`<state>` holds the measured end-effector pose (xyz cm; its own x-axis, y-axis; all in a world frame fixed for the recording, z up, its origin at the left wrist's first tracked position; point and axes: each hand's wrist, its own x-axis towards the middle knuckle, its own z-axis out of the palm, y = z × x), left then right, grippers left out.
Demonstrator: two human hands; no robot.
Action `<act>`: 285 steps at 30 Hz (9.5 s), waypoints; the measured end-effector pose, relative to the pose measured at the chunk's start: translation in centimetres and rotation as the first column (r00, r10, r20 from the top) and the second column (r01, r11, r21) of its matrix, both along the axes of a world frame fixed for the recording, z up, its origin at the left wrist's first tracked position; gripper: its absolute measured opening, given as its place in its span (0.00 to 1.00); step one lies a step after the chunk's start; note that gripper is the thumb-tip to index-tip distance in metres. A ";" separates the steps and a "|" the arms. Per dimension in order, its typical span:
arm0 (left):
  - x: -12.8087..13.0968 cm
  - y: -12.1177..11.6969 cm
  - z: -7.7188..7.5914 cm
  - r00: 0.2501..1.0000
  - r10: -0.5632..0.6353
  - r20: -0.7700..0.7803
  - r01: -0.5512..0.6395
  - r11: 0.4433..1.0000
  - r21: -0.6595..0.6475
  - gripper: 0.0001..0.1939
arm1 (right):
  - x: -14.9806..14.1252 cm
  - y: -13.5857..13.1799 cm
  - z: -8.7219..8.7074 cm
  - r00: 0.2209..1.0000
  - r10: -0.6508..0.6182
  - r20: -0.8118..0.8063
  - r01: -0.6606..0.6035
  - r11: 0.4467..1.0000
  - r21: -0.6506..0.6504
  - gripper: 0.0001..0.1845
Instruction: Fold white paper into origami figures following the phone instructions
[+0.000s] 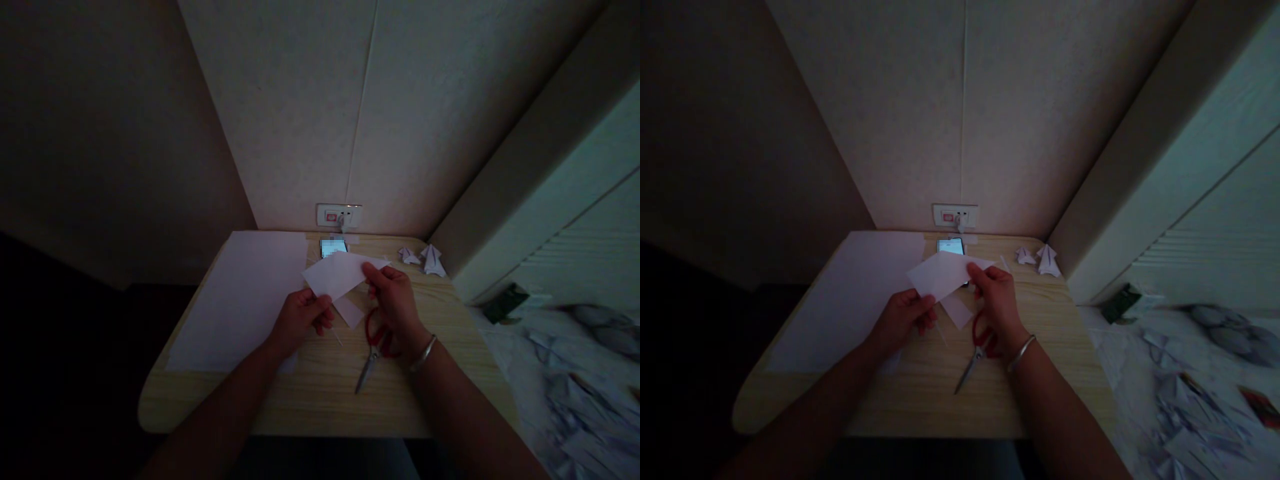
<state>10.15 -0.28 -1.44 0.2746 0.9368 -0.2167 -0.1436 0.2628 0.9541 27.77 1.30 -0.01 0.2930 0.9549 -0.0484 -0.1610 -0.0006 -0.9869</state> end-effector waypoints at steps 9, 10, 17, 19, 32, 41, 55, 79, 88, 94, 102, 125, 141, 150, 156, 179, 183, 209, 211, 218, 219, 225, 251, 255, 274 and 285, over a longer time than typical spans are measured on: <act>0.2 -0.2 0.1 1.000 0.024 0.006 -0.024 1.000 0.006 0.16 | 0.2 0.3 0.1 0.981 -0.120 -0.153 0.127 0.991 0.040 0.19; 0.2 -0.2 0.0 1.000 0.029 0.006 -0.029 1.000 0.009 0.16 | 0.0 0.2 0.1 0.983 -0.102 -0.153 0.107 0.994 0.029 0.19; -0.1 -0.3 -0.2 0.998 -0.027 -0.061 0.031 0.998 0.056 0.17 | -1.3 -0.6 -0.4 0.983 0.170 -0.070 -0.172 0.985 -0.028 0.16; -0.4 -0.1 0.0 0.998 0.069 -0.008 -0.067 0.990 0.124 0.22 | -1.2 -0.8 -0.4 0.973 0.229 -0.030 -0.230 0.972 -0.041 0.16; -0.5 0.2 0.5 0.977 0.209 -0.042 -0.201 0.970 0.137 0.13 | -2.1 -1.3 -1.1 0.954 0.298 -0.016 -0.298 0.954 -0.032 0.15; -0.4 0.1 0.7 0.980 0.193 -0.040 -0.188 0.976 0.105 0.12 | -2.2 -1.4 -1.4 0.958 0.273 -0.091 -0.281 0.957 -0.076 0.15; -0.8 0.0 0.5 0.987 0.157 0.014 -0.158 0.983 0.091 0.15 | -2.1 -1.4 -1.7 0.950 0.287 -0.124 -0.298 0.951 -0.082 0.13; -0.5 0.0 0.7 0.956 0.251 -0.153 -0.228 0.962 0.153 0.12 | -2.2 -1.3 -1.0 0.954 0.284 -0.095 -0.290 0.955 -0.066 0.13; -0.5 -0.1 0.7 0.957 0.241 -0.159 -0.209 0.959 0.194 0.12 | -1.3 -0.7 -0.3 0.983 0.180 -0.041 -0.179 0.983 0.034 0.15; -0.5 -0.1 0.6 0.960 0.233 -0.156 -0.196 0.955 0.222 0.12 | -1.0 -0.6 -0.3 0.989 0.145 -0.040 -0.142 0.988 0.060 0.15; -0.3 -0.3 0.4 0.967 0.199 -0.161 -0.156 0.957 0.245 0.12 | -0.8 -0.6 -0.3 0.999 0.035 -0.019 -0.033 0.995 0.097 0.21; -0.4 -0.2 0.0 0.964 0.243 -0.105 -0.216 0.951 0.223 0.12 | -1.1 -0.6 -0.1 0.950 0.203 -0.236 -0.210 0.978 -0.004 0.12; -0.3 -0.4 -0.4 0.969 0.201 -0.144 -0.155 0.946 0.283 0.12 | -1.3 -0.5 0.1 0.945 0.156 -0.286 -0.147 0.988 0.051 0.09; 0.1 -0.4 -0.3 0.976 0.154 -0.157 -0.113 0.963 0.246 0.13 | -1.5 -0.4 0.2 0.925 0.037 -0.377 -0.026 0.999 0.034 0.11; 0.1 -0.4 0.0 0.977 0.167 -0.135 -0.133 0.964 0.230 0.12 | -1.5 -0.6 0.4 0.930 0.052 -0.365 -0.055 0.998 0.004 0.17; -0.5 0.3 0.0 0.928 0.367 -0.060 -0.355 0.922 0.152 0.17 | -2.3 -1.8 -0.8 0.805 0.593 -0.022 -0.585 0.787 -0.198 0.14; -0.7 0.6 -0.3 0.907 0.421 -0.035 -0.410 0.898 0.160 0.16 | -2.3 -1.9 -0.9 0.799 0.601 -0.006 -0.587 0.777 -0.227 0.15; -0.8 0.6 0.0 0.975 0.223 0.006 -0.223 0.974 -0.037 0.19 | -1.7 -1.1 -0.5 0.885 0.450 -0.121 -0.457 0.889 -0.038 0.08; -0.8 0.7 0.1 0.975 0.219 0.035 -0.216 0.974 -0.065 0.19 | -1.6 -1.1 -0.5 0.875 0.472 -0.107 -0.478 0.878 -0.032 0.06; -1.0 0.8 0.4 0.962 0.258 0.091 -0.249 0.964 -0.093 0.20 | -1.0 -1.2 -0.4 0.821 0.570 0.008 -0.570 0.821 0.014 0.03; -1.0 0.8 0.4 0.958 0.267 0.103 -0.258 0.962 -0.091 0.20 | -1.0 -1.2 -0.3 0.814 0.580 0.027 -0.580 0.814 0.021 0.03; -1.1 0.9 0.1 0.955 0.263 0.138 -0.255 0.964 -0.072 0.18 | -0.7 -1.0 -0.4 0.783 0.604 0.148 -0.615 0.788 0.034 0.05; -1.0 1.0 -0.3 0.946 0.322 -0.031 -0.309 0.928 0.207 0.12 | -2.2 -1.1 -1.5 0.831 0.522 -0.195 -0.531 0.847 0.005 0.17; -0.9 1.0 -0.4 0.947 0.320 -0.039 -0.306 0.931 0.200 0.12 | -2.1 -1.1 -1.3 0.831 0.521 -0.195 -0.530 0.848 0.006 0.19; -0.6 0.7 -0.4 0.874 0.485 0.001 -0.455 0.820 0.347 0.10 | -2.1 -0.9 -1.0 0.974 0.228 -0.004 -0.228 0.974 0.011 0.12; -0.5 0.2 0.3 0.968 0.230 -0.101 -0.197 0.945 0.262 0.16 | -1.4 -1.2 -0.6 0.915 0.334 0.227 -0.362 0.927 0.094 0.09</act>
